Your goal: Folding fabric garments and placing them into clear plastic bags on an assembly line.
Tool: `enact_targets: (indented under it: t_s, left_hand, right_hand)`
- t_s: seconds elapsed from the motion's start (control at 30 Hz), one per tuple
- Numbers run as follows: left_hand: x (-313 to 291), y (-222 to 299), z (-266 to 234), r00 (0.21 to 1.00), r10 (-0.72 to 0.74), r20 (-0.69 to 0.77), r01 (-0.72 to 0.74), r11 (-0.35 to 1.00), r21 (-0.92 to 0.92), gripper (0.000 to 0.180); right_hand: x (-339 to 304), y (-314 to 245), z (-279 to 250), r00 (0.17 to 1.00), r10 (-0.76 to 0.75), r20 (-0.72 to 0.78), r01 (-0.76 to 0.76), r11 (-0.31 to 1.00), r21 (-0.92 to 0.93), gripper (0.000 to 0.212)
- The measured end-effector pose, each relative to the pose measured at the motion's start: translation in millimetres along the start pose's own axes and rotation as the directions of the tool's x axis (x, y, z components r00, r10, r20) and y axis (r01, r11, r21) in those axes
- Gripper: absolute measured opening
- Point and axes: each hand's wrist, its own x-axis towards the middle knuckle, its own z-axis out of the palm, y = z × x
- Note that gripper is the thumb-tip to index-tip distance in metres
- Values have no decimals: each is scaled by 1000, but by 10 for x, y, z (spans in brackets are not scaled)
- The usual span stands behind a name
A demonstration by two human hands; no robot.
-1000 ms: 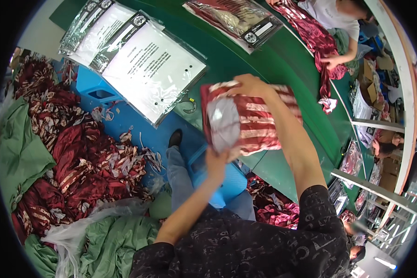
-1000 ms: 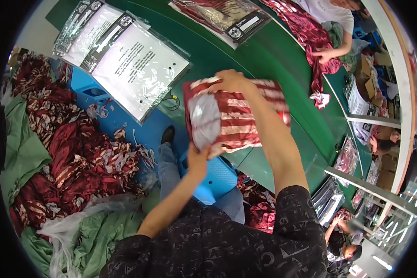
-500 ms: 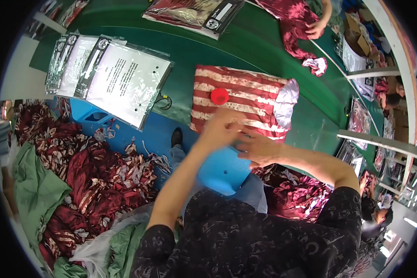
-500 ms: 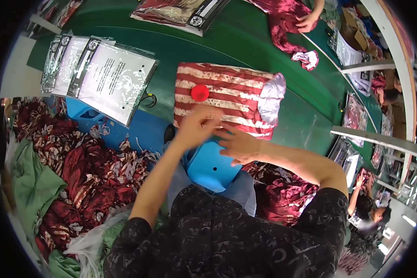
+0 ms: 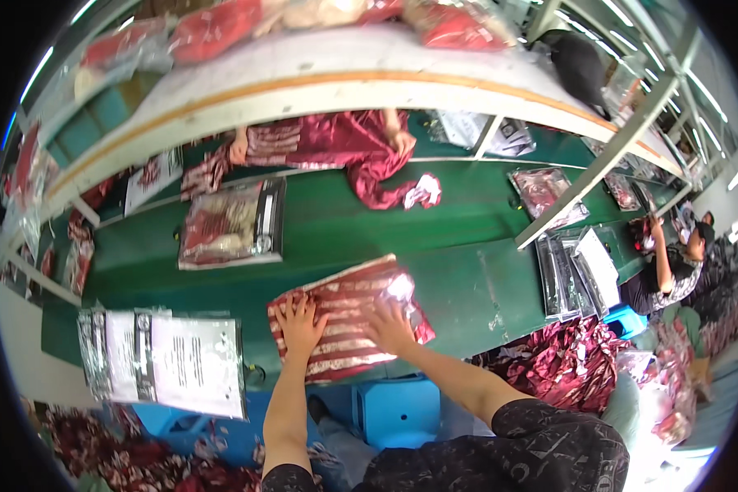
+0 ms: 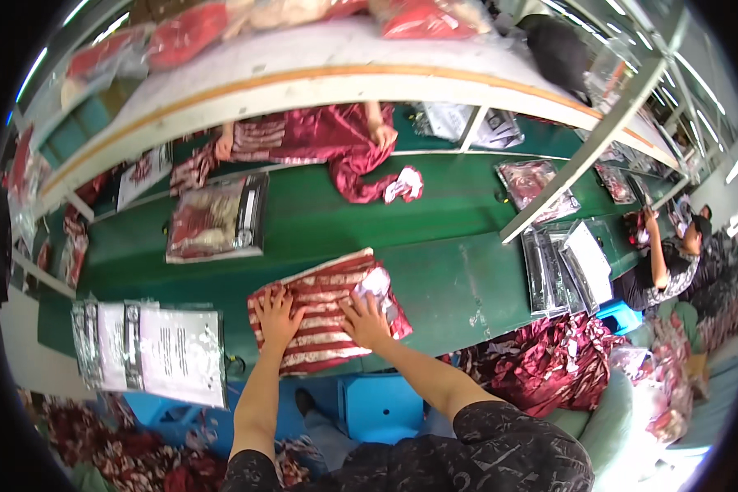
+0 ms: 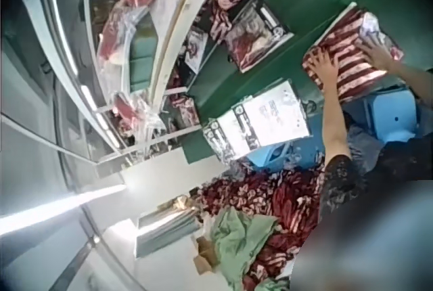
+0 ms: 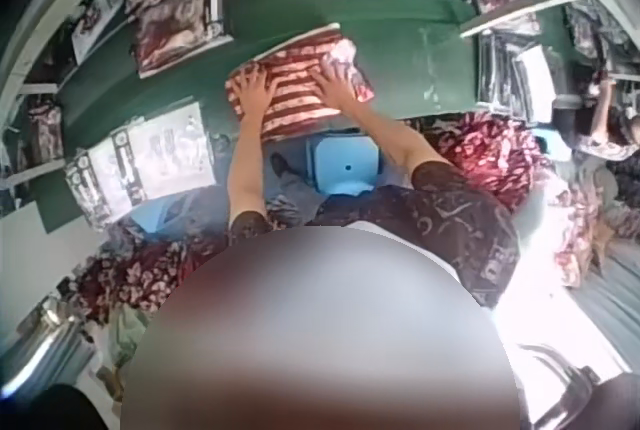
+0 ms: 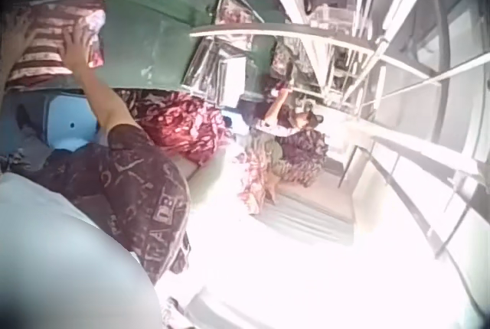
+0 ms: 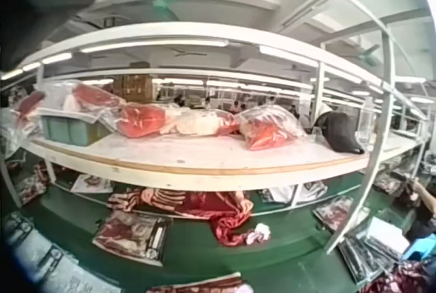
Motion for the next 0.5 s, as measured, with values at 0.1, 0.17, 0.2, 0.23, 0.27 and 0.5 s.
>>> enact_targets:
  t_s: [0.1, 0.17, 0.2, 0.23, 0.27, 0.5]
  left_hand:
    - [43, 16, 59, 995, 32, 90, -38, 997, 70, 44]
    - [267, 118, 41, 995, 59, 86, -62, 998, 25, 44]
    - [250, 106, -46, 994, 44, 103, -44, 999, -3, 45]
    - [216, 94, -126, 992, 26, 121, -23, 999, -31, 46]
    - [244, 121, -216, 991, 18, 131, -10, 998, -66, 46]
    - [-291, 568, -852, 946, -303, 118, 321, 811, -490, 36]
  right_hand:
    - [87, -119, -333, 992, 88, 87, -85, 996, -36, 55]
    - [271, -28, -695, 990, -26, -137, 50, 983, 178, 52]
    - [455, -149, -1186, 971, -88, -221, 167, 912, 373, 46]
    - [659, -200, -1750, 916, -184, -356, 303, 900, 315, 43]
    - [871, -215, -2447, 831, -272, -485, 421, 878, 229, 40]
    - [2681, 743, -5082, 549, -407, -730, 57, 889, -454, 42]
